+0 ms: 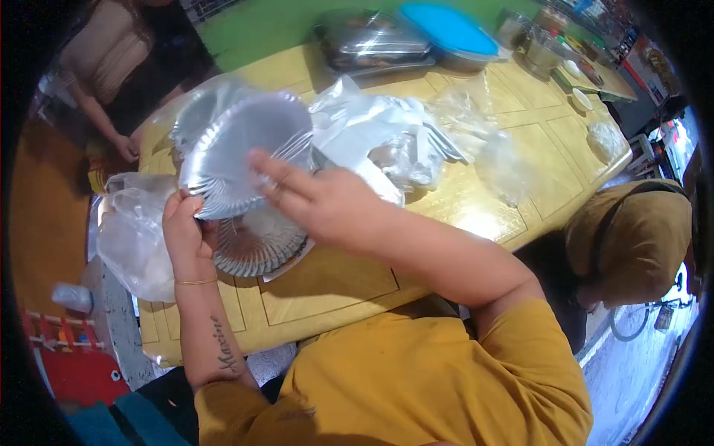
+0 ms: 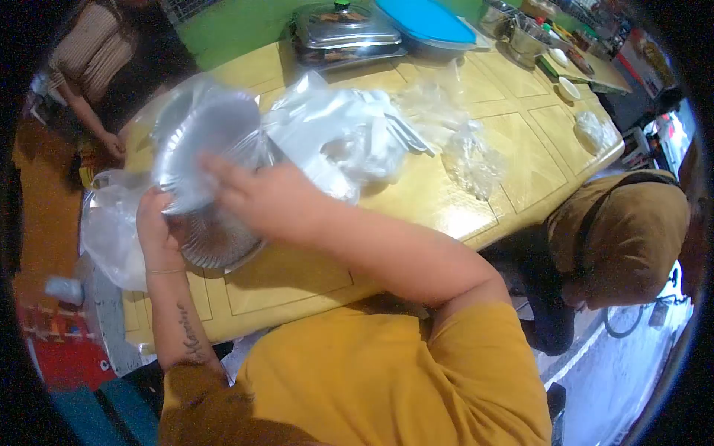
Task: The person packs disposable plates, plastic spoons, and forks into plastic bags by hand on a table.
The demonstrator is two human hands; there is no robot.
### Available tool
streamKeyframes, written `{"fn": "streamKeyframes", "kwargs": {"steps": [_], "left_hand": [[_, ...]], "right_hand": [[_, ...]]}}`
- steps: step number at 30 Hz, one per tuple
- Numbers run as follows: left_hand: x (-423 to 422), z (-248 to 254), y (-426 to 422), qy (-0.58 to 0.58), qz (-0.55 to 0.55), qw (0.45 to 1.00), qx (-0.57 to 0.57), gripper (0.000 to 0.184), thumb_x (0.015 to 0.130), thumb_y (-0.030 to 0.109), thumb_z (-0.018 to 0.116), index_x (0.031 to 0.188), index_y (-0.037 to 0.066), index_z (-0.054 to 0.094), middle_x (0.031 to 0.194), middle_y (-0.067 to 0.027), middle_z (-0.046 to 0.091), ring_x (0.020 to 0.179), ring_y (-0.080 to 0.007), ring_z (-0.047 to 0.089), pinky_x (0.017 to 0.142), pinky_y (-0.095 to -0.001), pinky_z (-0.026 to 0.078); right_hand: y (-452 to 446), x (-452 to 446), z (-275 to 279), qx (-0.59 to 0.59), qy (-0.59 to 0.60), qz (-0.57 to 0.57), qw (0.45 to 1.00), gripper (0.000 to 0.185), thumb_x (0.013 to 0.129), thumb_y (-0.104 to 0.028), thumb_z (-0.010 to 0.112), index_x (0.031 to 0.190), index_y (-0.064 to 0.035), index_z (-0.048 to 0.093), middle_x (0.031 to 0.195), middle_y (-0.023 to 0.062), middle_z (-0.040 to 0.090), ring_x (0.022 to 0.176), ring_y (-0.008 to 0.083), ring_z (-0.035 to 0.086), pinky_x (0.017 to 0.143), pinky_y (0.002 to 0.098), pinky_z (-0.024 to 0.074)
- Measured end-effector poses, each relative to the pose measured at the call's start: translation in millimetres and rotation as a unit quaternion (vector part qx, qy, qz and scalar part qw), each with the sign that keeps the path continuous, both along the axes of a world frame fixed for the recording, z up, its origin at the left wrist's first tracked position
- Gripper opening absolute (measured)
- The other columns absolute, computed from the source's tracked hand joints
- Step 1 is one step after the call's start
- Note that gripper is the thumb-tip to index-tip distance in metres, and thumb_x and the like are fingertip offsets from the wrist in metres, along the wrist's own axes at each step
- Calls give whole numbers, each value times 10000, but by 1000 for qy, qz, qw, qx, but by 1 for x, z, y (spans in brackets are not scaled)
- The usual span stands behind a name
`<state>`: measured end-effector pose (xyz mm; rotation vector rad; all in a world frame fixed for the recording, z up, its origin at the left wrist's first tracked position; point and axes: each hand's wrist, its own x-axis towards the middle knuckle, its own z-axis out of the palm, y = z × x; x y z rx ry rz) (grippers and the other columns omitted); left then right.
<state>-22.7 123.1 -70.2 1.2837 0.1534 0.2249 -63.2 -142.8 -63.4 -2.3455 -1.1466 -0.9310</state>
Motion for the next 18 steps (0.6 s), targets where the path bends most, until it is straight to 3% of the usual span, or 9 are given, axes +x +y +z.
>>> {"fn": "streamKeyframes", "kwargs": {"steps": [3, 6, 9, 11, 12, 14, 15, 16, 18], "left_hand": [[1, -2, -1, -16, 45, 998, 31, 361, 766, -1, 541, 1125, -2, 505, 962, -92, 602, 755, -152, 618, 616, -293, 561], [-12, 11, -12, -52, 87, 989, 104, 425, 769, -7, 545, 1190, -12, 491, 948, -74, 594, 729, -135, 594, 632, -240, 525], [-18, 25, -18, -68, 57, 995, 42, 414, 769, -25, 540, 1182, -28, 520, 902, -44, 584, 695, -112, 552, 626, -201, 466], [-10, 17, 11, -55, 37, 993, 99, 340, 767, -44, 523, 1104, -19, 557, 858, -26, 576, 671, -87, 517, 596, -191, 420], [-5, 11, 31, -49, 29, 990, 126, 307, 766, -53, 515, 1066, -15, 575, 836, -18, 573, 659, -74, 500, 581, -185, 396], [0, 4, 48, -62, 21, 988, 139, 140, 818, -18, 580, 954, 11, 589, 767, 20, 541, 638, -33, 457, 551, -182, 357], [0, 4, 49, -66, 34, 983, 170, 118, 831, 0, 607, 946, 18, 587, 752, 29, 533, 626, -29, 449, 540, -186, 350], [0, 4, 50, -69, 47, 976, 201, 106, 844, 18, 634, 937, 24, 584, 738, 39, 524, 614, -25, 441, 529, -189, 343], [-3, 6, 56, -45, 13, 935, 353, 151, 854, 57, 677, 965, 25, 580, 696, 51, 503, 588, -35, 438, 511, -208, 351]], "right_hand": [[18, -15, 0, -21, -9, 71, 997, 497, 816, -72, 592, 1312, -78, 569, 1494, 143, 428, 608, 195, 629, 512, 297, 522], [25, -18, -7, 25, -25, 170, 985, 486, 839, -90, 580, 1324, -98, 566, 1482, 120, 450, 650, 201, 647, 544, 308, 531], [11, -5, 0, 97, 14, 248, 964, 510, 799, -56, 599, 1305, -115, 587, 1413, 101, 522, 685, 210, 659, 590, 312, 541], [-18, 6, 10, 160, 93, 254, 949, 507, 758, -31, 607, 1256, -122, 627, 1322, 88, 603, 705, 214, 666, 616, 309, 545], [-35, 20, 9, 177, 119, 189, 959, 462, 716, -7, 608, 1160, -113, 678, 1119, 84, 691, 721, 207, 674, 631, 297, 547], [-73, 42, 11, 290, 125, -78, 946, 324, 756, 5, 627, 1056, -88, 704, 865, 104, 683, 729, 207, 672, 654, 321, 549], [-100, 57, 6, 225, 79, -221, 946, 261, 780, -21, 628, 1022, -80, 706, 855, 143, 682, 781, 254, 682, 691, 349, 545], [-127, 68, 2, 136, 135, -350, 917, 230, 794, -87, 639, 1014, -73, 705, 909, 182, 688, 855, 312, 682, 744, 395, 538], [-167, 74, -15, 28, 236, -455, 858, 239, 792, -166, 651, 994, -56, 717, 951, 201, 694, 879, 345, 675, 768, 421, 532]]}}
